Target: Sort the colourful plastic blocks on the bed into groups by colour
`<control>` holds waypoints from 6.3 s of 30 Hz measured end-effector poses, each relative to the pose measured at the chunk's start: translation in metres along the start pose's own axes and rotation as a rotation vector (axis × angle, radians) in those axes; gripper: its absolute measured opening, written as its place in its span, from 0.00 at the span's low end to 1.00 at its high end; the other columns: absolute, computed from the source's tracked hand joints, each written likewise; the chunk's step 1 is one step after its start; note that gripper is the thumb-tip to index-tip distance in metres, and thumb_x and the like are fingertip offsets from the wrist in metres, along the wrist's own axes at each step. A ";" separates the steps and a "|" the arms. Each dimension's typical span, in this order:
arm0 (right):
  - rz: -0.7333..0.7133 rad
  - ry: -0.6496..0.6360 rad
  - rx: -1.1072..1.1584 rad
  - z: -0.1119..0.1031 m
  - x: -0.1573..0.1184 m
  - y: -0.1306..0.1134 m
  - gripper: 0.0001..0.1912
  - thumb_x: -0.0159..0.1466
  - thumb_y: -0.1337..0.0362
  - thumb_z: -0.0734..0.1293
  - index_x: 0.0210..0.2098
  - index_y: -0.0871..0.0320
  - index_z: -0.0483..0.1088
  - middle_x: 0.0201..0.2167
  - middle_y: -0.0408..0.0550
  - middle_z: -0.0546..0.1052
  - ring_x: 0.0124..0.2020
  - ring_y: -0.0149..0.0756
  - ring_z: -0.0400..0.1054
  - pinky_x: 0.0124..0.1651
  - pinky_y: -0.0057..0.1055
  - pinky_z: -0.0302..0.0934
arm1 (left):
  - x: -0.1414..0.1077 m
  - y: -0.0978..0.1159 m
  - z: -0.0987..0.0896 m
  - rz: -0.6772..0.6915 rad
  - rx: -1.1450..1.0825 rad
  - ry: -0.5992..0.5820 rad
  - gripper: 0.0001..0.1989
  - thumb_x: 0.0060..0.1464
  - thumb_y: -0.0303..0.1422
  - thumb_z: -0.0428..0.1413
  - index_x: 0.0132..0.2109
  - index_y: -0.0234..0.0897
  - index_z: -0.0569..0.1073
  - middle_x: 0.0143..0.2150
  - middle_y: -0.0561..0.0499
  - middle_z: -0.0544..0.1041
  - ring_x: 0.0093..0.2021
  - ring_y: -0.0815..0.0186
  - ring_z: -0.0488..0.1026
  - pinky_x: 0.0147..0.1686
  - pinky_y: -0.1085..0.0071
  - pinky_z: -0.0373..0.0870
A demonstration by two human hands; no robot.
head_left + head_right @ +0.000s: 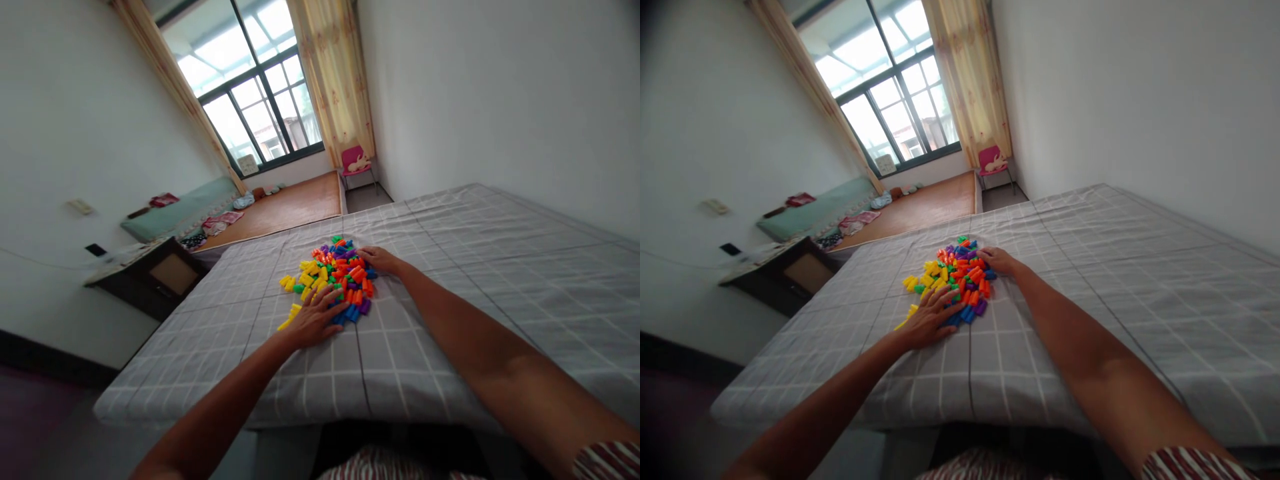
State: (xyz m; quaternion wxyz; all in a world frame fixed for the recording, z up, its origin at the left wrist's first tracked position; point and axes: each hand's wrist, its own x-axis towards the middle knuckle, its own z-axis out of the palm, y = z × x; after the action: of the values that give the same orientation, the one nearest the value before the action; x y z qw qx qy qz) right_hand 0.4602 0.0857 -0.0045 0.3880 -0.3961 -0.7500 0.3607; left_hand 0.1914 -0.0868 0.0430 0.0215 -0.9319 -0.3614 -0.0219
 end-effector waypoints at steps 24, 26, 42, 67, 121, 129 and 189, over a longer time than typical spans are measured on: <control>0.181 -0.299 -0.240 -0.025 -0.051 -0.043 0.48 0.34 0.63 0.80 0.56 0.54 0.70 0.44 0.47 0.77 0.43 0.44 0.72 0.47 0.34 0.67 | -0.060 -0.072 0.017 -0.319 -0.441 0.147 0.36 0.46 0.39 0.63 0.62 0.41 0.63 0.60 0.40 0.64 0.51 0.57 0.71 0.51 0.58 0.72; 0.114 -0.270 -0.129 -0.008 -0.043 -0.048 0.43 0.39 0.63 0.78 0.56 0.55 0.70 0.45 0.47 0.77 0.43 0.43 0.72 0.45 0.34 0.67 | -0.037 -0.060 0.020 -0.309 -0.400 0.255 0.37 0.44 0.36 0.65 0.61 0.41 0.64 0.61 0.40 0.63 0.59 0.52 0.64 0.57 0.54 0.66; 0.310 0.299 0.131 -0.024 -0.042 0.020 0.11 0.60 0.63 0.65 0.41 0.60 0.73 0.36 0.49 0.78 0.32 0.30 0.71 0.38 0.29 0.70 | 0.079 0.067 0.030 0.464 -0.345 0.148 0.15 0.62 0.37 0.50 0.52 0.37 0.73 0.55 0.43 0.72 0.56 0.62 0.68 0.58 0.66 0.62; 0.337 0.327 -0.588 -0.056 -0.053 0.019 0.21 0.53 0.53 0.71 0.42 0.58 0.74 0.37 0.49 0.78 0.33 0.35 0.71 0.39 0.31 0.64 | 0.077 0.055 0.040 0.357 -0.431 0.208 0.15 0.55 0.24 0.49 0.47 0.38 0.75 0.48 0.48 0.77 0.49 0.64 0.71 0.52 0.67 0.66; 0.106 0.766 -0.876 -0.137 -0.094 0.025 0.21 0.62 0.57 0.61 0.52 0.60 0.69 0.46 0.58 0.75 0.40 0.43 0.71 0.46 0.42 0.64 | 0.068 0.061 0.036 0.508 -0.275 0.173 0.13 0.59 0.25 0.50 0.48 0.40 0.73 0.52 0.50 0.75 0.51 0.65 0.69 0.49 0.70 0.64; -0.158 0.017 -0.626 0.001 -0.013 -0.041 0.19 0.61 0.60 0.65 0.50 0.55 0.72 0.47 0.51 0.76 0.38 0.39 0.72 0.43 0.36 0.67 | 0.069 0.061 0.037 0.527 -0.250 0.205 0.13 0.59 0.27 0.51 0.49 0.39 0.73 0.51 0.49 0.75 0.51 0.64 0.69 0.45 0.69 0.65; 0.307 0.053 -0.663 -0.096 -0.040 0.029 0.27 0.53 0.56 0.72 0.51 0.56 0.73 0.43 0.50 0.78 0.39 0.38 0.72 0.44 0.33 0.66 | 0.071 0.058 0.035 0.522 -0.291 0.158 0.13 0.57 0.26 0.52 0.48 0.40 0.73 0.50 0.48 0.76 0.51 0.65 0.69 0.47 0.70 0.65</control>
State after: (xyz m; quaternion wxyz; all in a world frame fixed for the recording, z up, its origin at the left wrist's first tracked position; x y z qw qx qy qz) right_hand 0.5677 0.0853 0.0014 0.1992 -0.6175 -0.7476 0.1419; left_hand 0.2838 -0.0804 0.0105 -0.0792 -0.9820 -0.1000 -0.1394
